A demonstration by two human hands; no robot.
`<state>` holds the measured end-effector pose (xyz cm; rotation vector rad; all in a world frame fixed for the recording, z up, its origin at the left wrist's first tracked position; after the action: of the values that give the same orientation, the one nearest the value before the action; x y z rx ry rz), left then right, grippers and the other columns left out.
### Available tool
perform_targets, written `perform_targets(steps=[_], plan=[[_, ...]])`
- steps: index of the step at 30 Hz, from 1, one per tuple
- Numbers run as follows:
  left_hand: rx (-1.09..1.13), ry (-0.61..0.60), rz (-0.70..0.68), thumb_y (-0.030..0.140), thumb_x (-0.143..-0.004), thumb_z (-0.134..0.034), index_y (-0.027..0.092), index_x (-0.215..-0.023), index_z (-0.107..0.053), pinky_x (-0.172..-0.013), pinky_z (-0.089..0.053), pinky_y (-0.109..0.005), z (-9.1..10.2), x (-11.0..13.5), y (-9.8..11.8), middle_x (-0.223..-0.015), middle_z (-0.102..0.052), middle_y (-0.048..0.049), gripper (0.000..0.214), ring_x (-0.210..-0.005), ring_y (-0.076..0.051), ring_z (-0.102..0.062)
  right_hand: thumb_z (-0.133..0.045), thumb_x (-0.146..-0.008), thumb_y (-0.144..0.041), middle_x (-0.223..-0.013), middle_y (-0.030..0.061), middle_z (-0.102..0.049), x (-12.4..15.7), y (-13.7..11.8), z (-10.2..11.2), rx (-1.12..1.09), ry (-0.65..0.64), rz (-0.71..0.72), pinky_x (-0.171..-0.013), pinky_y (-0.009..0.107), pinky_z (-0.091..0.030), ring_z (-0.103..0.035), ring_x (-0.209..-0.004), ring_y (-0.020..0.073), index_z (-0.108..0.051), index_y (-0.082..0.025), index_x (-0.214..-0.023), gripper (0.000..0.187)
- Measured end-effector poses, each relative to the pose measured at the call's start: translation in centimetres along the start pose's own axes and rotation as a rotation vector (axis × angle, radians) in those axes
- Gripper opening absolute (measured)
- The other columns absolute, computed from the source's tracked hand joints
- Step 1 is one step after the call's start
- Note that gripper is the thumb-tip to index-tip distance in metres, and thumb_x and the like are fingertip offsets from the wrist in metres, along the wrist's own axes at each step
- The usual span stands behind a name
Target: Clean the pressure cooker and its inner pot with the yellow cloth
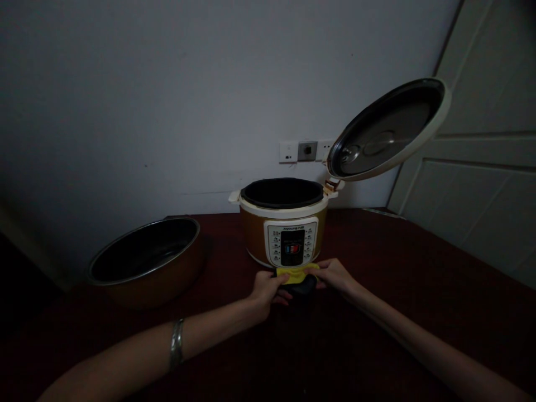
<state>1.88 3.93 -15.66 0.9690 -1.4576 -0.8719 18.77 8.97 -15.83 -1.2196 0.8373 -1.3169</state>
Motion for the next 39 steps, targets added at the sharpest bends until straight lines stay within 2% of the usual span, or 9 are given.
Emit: perform_targets(steps=[10, 16, 18, 22, 26, 31, 33, 35, 39], plan=[[0.283, -0.053, 0.062, 0.016, -0.085, -0.05, 0.007, -0.097, -0.054, -0.044, -0.047, -0.021, -7.8, -1.3, -0.9, -0.095, -0.065, -0.0128, 0.015, -0.052, -0.011, -0.063, -0.07, -0.066, -0.022, -0.057, 0.0035, -0.067, -1.3, 0.4, 6.6, -0.115, 0.178, -0.02, -0.046, 0.018, -0.047, -0.056, -0.046, 0.0089, -0.068, -0.01, -0.064, 0.012], [0.283, -0.105, 0.028, 0.017, -0.087, -0.045, 0.01, -0.101, -0.05, -0.044, -0.047, -0.021, -11.0, -1.0, 0.6, -0.102, -0.063, -0.0124, 0.016, -0.052, -0.01, -0.063, -0.066, -0.068, -0.026, -0.078, 0.0065, -0.071, -0.6, -0.2, 9.8, -0.21, 0.27, 0.043, -0.058, 0.024, -0.052, -0.065, -0.062, 0.0143, -0.066, -0.013, -0.085, 0.021], [0.271, -0.152, 0.016, 0.018, -0.087, -0.045, 0.011, -0.1, -0.052, -0.043, -0.046, -0.019, -11.9, -0.1, 1.2, -0.101, -0.064, -0.0117, 0.016, -0.053, -0.01, -0.063, -0.064, -0.069, -0.026, -0.083, 0.0071, -0.071, 0.6, -1.3, 10.2, -0.289, 0.256, 0.086, -0.065, 0.026, -0.053, -0.066, -0.068, 0.0158, -0.064, -0.013, -0.087, 0.022], [0.24, -0.233, -0.041, 0.022, -0.086, -0.047, 0.011, -0.1, -0.056, -0.042, -0.045, -0.018, -13.1, 1.5, 2.6, -0.094, -0.065, -0.011, 0.02, -0.053, -0.01, -0.063, -0.066, -0.069, -0.034, -0.089, 0.0075, -0.07, 3.7, -3.6, 8.6, -0.436, 0.086, 0.141, -0.072, 0.03, -0.053, -0.067, -0.076, 0.0192, -0.059, -0.015, -0.095, 0.033], [-0.018, -0.291, -0.186, 0.023, -0.084, -0.046, 0.009, -0.095, -0.058, -0.037, -0.041, -0.02, -13.1, 2.0, 5.7, -0.077, -0.066, -0.009, 0.022, -0.045, -0.011, -0.059, -0.076, -0.058, -0.038, -0.096, 0.0074, -0.068, 6.1, -6.3, 9.8, -0.324, 0.194, 0.245, -0.071, 0.03, -0.055, -0.067, -0.08, 0.0208, -0.055, -0.017, -0.099, 0.051], [-0.824, -0.655, -0.284, 0.035, -0.077, -0.056, 0.011, -0.066, -0.063, -0.036, -0.033, -0.02, -12.3, 6.0, 9.5, -0.066, -0.067, -0.0073, 0.027, -0.039, -0.01, -0.053, -0.077, -0.056, -0.045, -0.093, 0.0066, -0.066, 9.7, -13.4, 14.1, 0.011, 0.493, 0.564, -0.066, 0.033, -0.056, -0.065, -0.081, 0.0231, -0.049, -0.019, -0.117, 0.072], [-0.946, -0.525, -0.44, 0.046, -0.078, -0.051, 0.013, -0.062, -0.064, -0.037, -0.031, -0.02, -10.1, 7.7, 13.4, -0.055, -0.063, -0.0044, 0.039, -0.039, -0.01, -0.052, -0.074, -0.061, -0.043, -0.094, 0.0067, -0.065, 11.8, -16.3, 14.9, 0.172, 0.634, 0.724, -0.067, 0.034, -0.055, -0.064, -0.08, 0.0222, -0.045, -0.02, -0.124, 0.073], [-0.939, -0.239, -0.622, 0.046, -0.079, -0.049, 0.013, -0.061, -0.066, -0.04, -0.031, -0.02, -7.0, 8.9, 18.3, -0.051, -0.062, -0.0033, 0.041, -0.042, -0.011, -0.052, -0.07, -0.068, -0.038, -0.098, 0.0082, -0.062, 13.7, -18.8, 14.2, 0.376, 0.753, 0.914, -0.071, 0.037, -0.054, -0.062, -0.083, 0.0224, -0.044, -0.02, -0.126, 0.066], [-0.773, 0.259, -0.88, 0.041, -0.079, -0.048, 0.012, -0.07, -0.069, -0.047, -0.038, -0.022, -0.5, 9.8, 25.6, -0.057, -0.066, -0.004, 0.037, -0.046, -0.012, -0.053, -0.058, -0.078, -0.021, -0.101, 0.0109, -0.057, 15.6, -20.8, 8.7, 0.742, 0.796, 1.336, -0.085, 0.046, -0.049, -0.056, -0.098, 0.0251, -0.052, -0.017, -0.118, 0.041]])
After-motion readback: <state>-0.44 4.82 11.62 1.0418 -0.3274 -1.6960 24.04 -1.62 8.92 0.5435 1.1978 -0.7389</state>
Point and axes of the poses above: each hand's wrist, its own x-axis away from the middle knuckle, its own z-axis out of the back of the hand, y = z × x, the point moved 9 cm from there along -x, towards the middle knuckle
